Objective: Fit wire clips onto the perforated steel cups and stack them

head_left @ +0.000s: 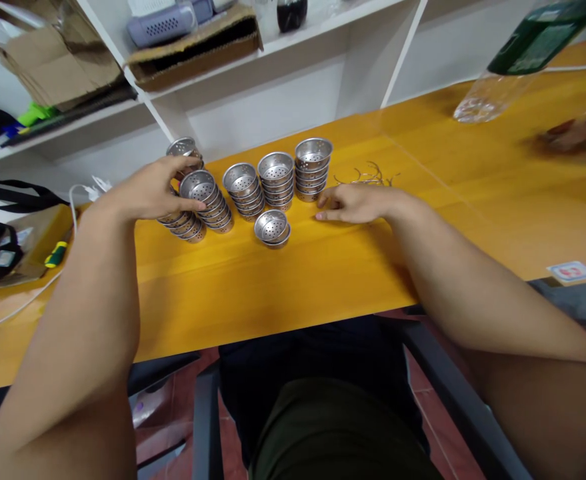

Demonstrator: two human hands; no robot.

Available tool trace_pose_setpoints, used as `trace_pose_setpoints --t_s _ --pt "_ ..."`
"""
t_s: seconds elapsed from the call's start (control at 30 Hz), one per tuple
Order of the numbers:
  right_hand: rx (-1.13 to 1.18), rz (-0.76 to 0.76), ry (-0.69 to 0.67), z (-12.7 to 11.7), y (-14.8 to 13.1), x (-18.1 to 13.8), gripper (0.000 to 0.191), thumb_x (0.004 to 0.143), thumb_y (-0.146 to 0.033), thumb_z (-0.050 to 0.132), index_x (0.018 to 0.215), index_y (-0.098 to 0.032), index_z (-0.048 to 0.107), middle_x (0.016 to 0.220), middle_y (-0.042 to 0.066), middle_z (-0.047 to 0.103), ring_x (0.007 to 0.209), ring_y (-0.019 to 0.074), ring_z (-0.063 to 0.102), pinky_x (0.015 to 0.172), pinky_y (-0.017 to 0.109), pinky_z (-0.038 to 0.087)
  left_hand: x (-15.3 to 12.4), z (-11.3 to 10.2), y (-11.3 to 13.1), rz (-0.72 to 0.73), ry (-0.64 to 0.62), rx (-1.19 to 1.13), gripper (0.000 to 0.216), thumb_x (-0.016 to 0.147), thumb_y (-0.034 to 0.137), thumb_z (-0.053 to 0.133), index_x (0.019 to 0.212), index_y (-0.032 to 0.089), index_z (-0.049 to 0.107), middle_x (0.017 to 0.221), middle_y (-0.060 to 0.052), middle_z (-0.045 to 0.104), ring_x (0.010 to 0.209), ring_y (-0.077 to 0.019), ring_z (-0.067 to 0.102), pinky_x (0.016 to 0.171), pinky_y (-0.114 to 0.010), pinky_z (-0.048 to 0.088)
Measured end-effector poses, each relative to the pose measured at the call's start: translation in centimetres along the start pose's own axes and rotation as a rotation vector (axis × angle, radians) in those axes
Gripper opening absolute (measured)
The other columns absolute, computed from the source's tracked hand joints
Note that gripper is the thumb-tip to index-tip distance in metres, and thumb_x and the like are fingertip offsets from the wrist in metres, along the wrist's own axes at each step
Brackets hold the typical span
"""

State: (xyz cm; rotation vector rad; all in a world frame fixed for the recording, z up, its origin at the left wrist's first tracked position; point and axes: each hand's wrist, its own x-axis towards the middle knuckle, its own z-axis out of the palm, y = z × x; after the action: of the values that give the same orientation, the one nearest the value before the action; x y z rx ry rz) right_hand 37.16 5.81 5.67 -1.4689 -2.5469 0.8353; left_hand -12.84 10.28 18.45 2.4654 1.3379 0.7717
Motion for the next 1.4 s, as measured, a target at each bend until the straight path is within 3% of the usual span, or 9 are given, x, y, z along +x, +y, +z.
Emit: trace_pose_setpoints --t_s 0.17,0.33,0.53,0.73,0.83,0.93,1.13,1.3,1.4 --pt "0.049 -0.003 0.024 0.2 0.5 0.2 0.035 0.120 -0.053 0.078 0.128 -0.021 0.089 0.126 0.015 0.097 0.104 0.0357 0.088 0.093 0.046 0.066 1.5 -0.9 -1.4 0.108 -0.177 0.058 0.091 0.066 0.096 0.121 0.121 0.028 0.095 0.112 0.002 0.093 0.096 -0.0241 0.076 0.136 -0.056 0.071" --pt "0.131 -0.086 0.145 0.5 0.8 0.4 0.049 0.113 -0.072 0.091 0.126 -0.024 0.089 0.116 0.014 0.095 0.097 0.0350 0.084 0.090 0.046 0.065 0.1 -1.0 3.6 -0.067 -0.272 0.298 0.101 0.078 0.089 0.116 0.151 0.023 0.094 0.145 -0.009 0.093 0.116 -0.0302 0.081 0.135 -0.063 0.069" --pt "0.239 -0.326 0.254 1.5 -2.5 0.0 0.042 0.117 -0.066 0.082 0.120 -0.024 0.086 0.094 0.006 0.082 0.082 0.0257 0.070 0.080 0.041 0.054 0.1 -0.7 5.5 -0.200 -0.353 0.341 0.099 0.081 0.081 0.116 0.154 0.019 0.092 0.135 -0.009 0.093 0.113 -0.0303 0.079 0.133 -0.068 0.068" --pt "0.265 -0.690 0.301 4.4 -4.8 1.1 0.039 0.118 -0.039 0.081 0.154 -0.024 0.083 0.114 0.005 0.076 0.087 0.0210 0.065 0.083 0.037 0.054 -2.1 -0.7 6.3 -0.009 -0.079 0.157 0.152 0.059 0.100 0.120 0.174 0.011 0.076 0.185 -0.023 0.068 0.176 -0.0548 0.058 0.160 -0.087 0.039" --pt "0.146 -0.766 0.312 5.1 -4.9 1.7 0.021 0.117 -0.030 0.082 0.135 -0.023 0.090 0.123 0.010 0.076 0.100 0.0245 0.071 0.090 0.037 0.056 -5.2 1.9 8.8 0.123 0.109 -0.082 0.100 0.094 0.089 0.109 0.163 0.023 0.081 0.160 -0.012 0.083 0.153 -0.0406 0.079 0.150 -0.077 0.058" --pt "0.169 -0.795 0.388 5.2 -4.9 2.0 0.015 0.123 -0.032 0.082 0.126 -0.022 0.092 0.119 0.010 0.076 0.101 0.0252 0.072 0.091 0.036 0.056 -7.8 7.3 9.5 0.080 -0.147 -0.243 0.091 0.105 0.083 0.102 0.165 0.021 0.076 0.142 -0.017 0.090 0.123 -0.0365 0.092 0.117 -0.069 0.080" --pt "0.246 -0.883 0.452 5.3 -6.4 1.2 0.022 0.129 -0.039 0.083 0.130 -0.020 0.093 0.116 0.009 0.081 0.096 0.0225 0.072 0.087 0.034 0.053 -9.2 17.5 7.7 0.182 0.068 -0.273 0.114 0.098 0.057 0.117 0.188 0.028 0.053 0.190 -0.023 0.069 0.177 -0.0458 0.073 0.150 -0.066 0.064" --pt "0.135 -0.802 0.399 5.4 -7.5 -0.2 0.038 0.127 -0.033 0.078 0.163 -0.024 0.086 0.092 -0.001 0.076 0.075 0.0182 0.059 0.076 0.033 0.039 -9.3 18.6 7.9 0.245 0.081 -0.311 0.101 0.103 0.066 0.112 0.180 0.027 0.059 0.175 -0.020 0.079 0.163 -0.0423 0.082 0.141 -0.059 0.069" --pt "0.018 -0.766 0.331 5.2 -8.2 -1.0 0.023 0.122 -0.029 0.075 0.138 -0.024 0.090 0.096 0.001 0.080 0.076 0.0191 0.060 0.074 0.035 0.034 -9.5 18.5 7.6 0.245 0.037 -0.334 0.096 0.107 0.065 0.108 0.181 0.027 0.059 0.173 -0.020 0.080 0.161 -0.0417 0.083 0.138 -0.057 0.070"
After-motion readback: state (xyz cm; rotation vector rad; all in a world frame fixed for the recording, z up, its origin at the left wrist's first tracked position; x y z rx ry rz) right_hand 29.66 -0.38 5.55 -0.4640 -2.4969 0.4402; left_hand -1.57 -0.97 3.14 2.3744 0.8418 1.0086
